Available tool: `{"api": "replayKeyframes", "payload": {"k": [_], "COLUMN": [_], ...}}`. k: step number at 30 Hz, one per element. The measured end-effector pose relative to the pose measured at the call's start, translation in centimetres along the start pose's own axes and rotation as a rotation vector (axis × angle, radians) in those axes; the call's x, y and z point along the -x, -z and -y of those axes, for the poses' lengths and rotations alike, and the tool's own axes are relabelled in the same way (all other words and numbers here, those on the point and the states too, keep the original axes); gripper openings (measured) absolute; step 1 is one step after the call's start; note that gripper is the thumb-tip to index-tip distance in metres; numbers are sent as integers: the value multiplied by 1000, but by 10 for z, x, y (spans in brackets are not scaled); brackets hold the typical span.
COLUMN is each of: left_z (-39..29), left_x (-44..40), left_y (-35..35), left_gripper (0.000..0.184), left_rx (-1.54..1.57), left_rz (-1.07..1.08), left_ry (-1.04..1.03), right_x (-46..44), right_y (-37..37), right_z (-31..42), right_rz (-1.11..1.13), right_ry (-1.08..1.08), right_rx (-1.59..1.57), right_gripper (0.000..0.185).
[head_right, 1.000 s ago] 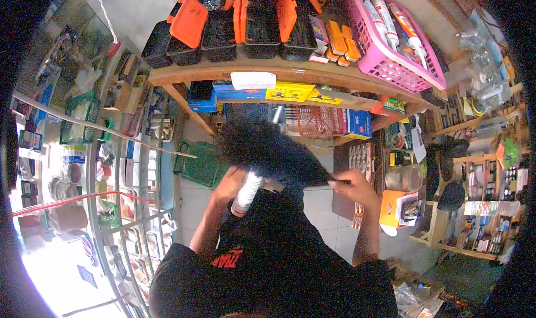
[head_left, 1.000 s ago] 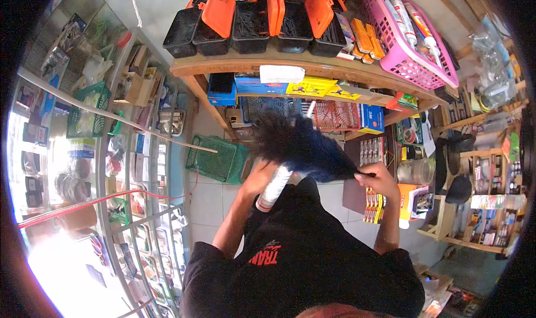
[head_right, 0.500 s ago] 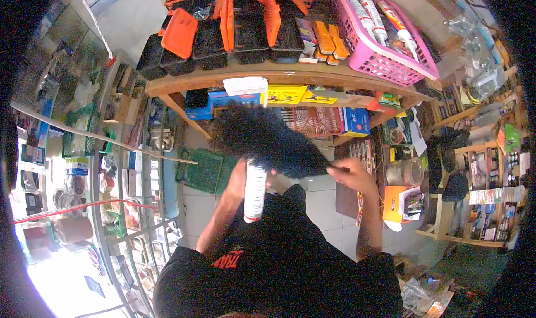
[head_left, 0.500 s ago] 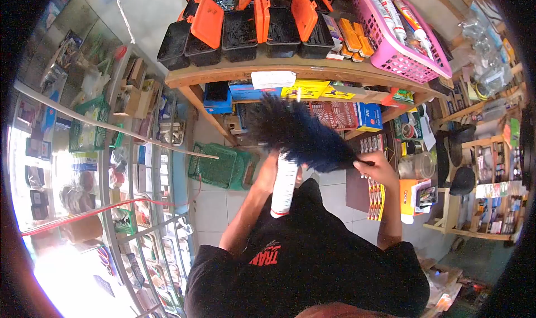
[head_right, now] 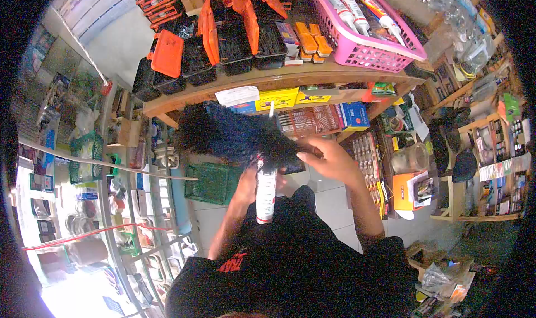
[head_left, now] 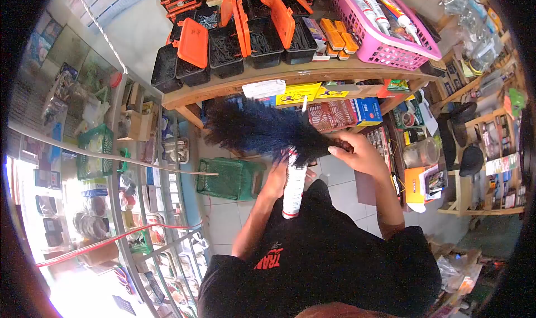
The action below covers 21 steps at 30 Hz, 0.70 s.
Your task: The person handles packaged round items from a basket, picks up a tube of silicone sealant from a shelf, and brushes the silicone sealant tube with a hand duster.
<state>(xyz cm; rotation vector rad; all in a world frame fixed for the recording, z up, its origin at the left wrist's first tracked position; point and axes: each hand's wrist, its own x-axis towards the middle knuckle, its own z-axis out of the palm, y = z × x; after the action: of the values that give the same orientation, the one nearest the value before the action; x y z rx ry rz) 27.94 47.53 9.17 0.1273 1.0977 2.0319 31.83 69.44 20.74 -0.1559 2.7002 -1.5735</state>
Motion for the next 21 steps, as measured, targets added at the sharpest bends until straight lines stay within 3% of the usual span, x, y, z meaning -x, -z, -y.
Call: {"api": "replayKeyframes", "payload": {"k": [3, 6, 9, 12, 15, 18, 21], "left_z": [-7, -2, 8, 25, 23, 10, 0], "left_x": [4, 2, 5, 5, 12, 15, 18], "left_y": [2, 20, 21, 27, 30, 20, 13], "left_gripper": [60, 72, 83, 82, 70, 61, 59], "left_rx": [-3, -28, 86, -41, -207, -96, -251], "left_rz": [96, 207, 255, 178, 17, 0, -67], "left_ry": [-48, -57, -235, -317, -104, -56, -37], "right_x": [-3, -3, -5, -6, -6, -4, 0], "right_y": [-5, -5, -8, -12, -18, -18, -11], "right_z": [12, 32, 49, 52, 50, 53, 55], "right_rz": [-45, -10, 15, 51, 87, 162, 68], "right_ry": [25, 0, 38, 96, 169, 150, 139], "right_rx": [35, 162, 242, 213, 214, 198, 233], "right_gripper": [26, 32, 33, 35, 36, 40, 40]}}
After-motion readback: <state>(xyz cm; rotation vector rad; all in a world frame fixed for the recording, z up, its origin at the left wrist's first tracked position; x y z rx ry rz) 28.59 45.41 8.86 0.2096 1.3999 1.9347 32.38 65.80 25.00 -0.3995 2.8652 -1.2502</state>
